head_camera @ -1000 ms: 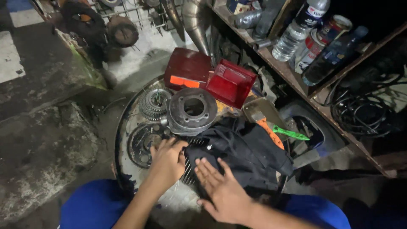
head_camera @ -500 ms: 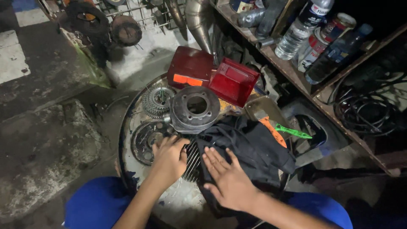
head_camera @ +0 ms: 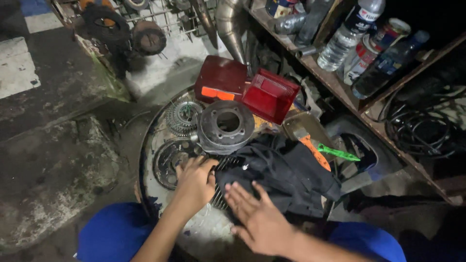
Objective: Cleaning a motorcycle cylinder head using a cloth and a small tool to remove debris from the cooling fins
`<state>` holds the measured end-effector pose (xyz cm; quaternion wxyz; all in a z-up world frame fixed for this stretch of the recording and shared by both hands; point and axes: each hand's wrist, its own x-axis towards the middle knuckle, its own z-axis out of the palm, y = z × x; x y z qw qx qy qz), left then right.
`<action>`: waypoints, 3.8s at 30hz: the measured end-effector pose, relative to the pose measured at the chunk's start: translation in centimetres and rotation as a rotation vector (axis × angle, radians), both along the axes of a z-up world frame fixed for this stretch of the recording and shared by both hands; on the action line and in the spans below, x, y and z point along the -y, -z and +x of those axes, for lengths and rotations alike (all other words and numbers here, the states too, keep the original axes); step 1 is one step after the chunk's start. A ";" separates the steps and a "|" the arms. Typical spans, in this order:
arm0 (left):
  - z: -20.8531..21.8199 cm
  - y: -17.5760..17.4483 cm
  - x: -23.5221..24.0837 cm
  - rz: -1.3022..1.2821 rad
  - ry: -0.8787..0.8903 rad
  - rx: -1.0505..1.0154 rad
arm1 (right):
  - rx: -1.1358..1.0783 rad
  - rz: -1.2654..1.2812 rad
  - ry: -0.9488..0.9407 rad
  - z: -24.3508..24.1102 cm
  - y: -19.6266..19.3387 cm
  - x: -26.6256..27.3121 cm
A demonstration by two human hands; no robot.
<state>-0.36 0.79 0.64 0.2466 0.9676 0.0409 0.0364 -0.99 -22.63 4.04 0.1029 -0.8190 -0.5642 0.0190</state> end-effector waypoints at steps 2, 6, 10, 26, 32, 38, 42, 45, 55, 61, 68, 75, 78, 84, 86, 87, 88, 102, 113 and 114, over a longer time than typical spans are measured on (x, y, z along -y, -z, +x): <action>-0.1 0.0 0.2 -0.009 -0.001 -0.022 | 0.062 -0.006 0.048 1.0 0.1 0.1; 0.1 0.3 0.2 -0.006 -0.013 -0.048 | 0.048 0.017 0.032 0.1 0.2 0.0; -0.3 -2.0 0.3 -0.073 0.026 -0.060 | 0.003 -0.008 0.038 0.0 0.7 0.1; 0.0 -0.2 0.0 -0.029 -0.012 0.028 | 0.015 0.002 0.058 -0.9 -0.1 -0.1; -0.1 0.0 0.0 -0.019 -0.008 -0.027 | 0.124 -0.025 0.139 0.5 0.5 -0.1; -0.4 -1.4 0.3 -0.079 0.002 -0.026 | 0.020 -0.007 0.057 -0.5 0.3 -0.3; -1.0 -2.3 0.6 -0.105 0.013 -0.083 | 0.025 -0.014 0.141 1.3 0.2 -0.3; -1.0 -1.7 0.6 -0.069 -0.031 -0.122 | 0.089 -0.031 0.134 0.7 0.9 -0.5; -0.1 -0.5 0.3 -0.023 -0.024 0.055 | 0.168 -0.042 0.121 1.7 3.6 -0.2; -0.2 -0.3 0.0 -0.029 -0.087 -0.102 | 0.321 0.020 0.031 1.5 6.2 0.0; -1.3 -1.5 -0.6 -0.135 -0.011 -0.036 | 0.384 -0.092 0.122 0.9 6.5 -0.6; -1.0 -0.1 -0.8 -0.117 0.100 0.197 | 0.393 -0.075 0.236 1.5 4.2 -1.3; -0.5 0.4 -0.5 -0.130 0.066 0.202 | 0.474 -0.071 0.123 -0.2 6.8 -0.9; -0.3 -1.0 -0.7 -0.174 0.114 0.199 | 0.404 -0.094 0.191 1.4 4.9 -0.5; -0.2 -1.1 -0.9 -0.186 0.120 0.172 | 0.433 -0.053 0.140 -0.2 7.7 -0.3; -0.1 -1.2 -1.1 -0.193 0.105 0.145 | 0.460 -0.005 0.070 -0.8 9.1 -0.3; 0.0 -1.3 -1.0 -0.191 0.107 0.150 | 0.466 -0.004 0.072 -0.3 9.1 -0.2; 0.1 -2.0 0.6 0.040 0.120 0.183 | 0.162 0.022 0.085 0.2 1.6 0.0; 0.1 -1.1 0.7 0.055 0.089 0.179 | 0.090 0.079 0.130 0.1 3.0 0.4; 0.2 -1.0 0.7 0.056 0.086 0.181 | 0.144 0.075 0.122 -0.1 3.3 0.4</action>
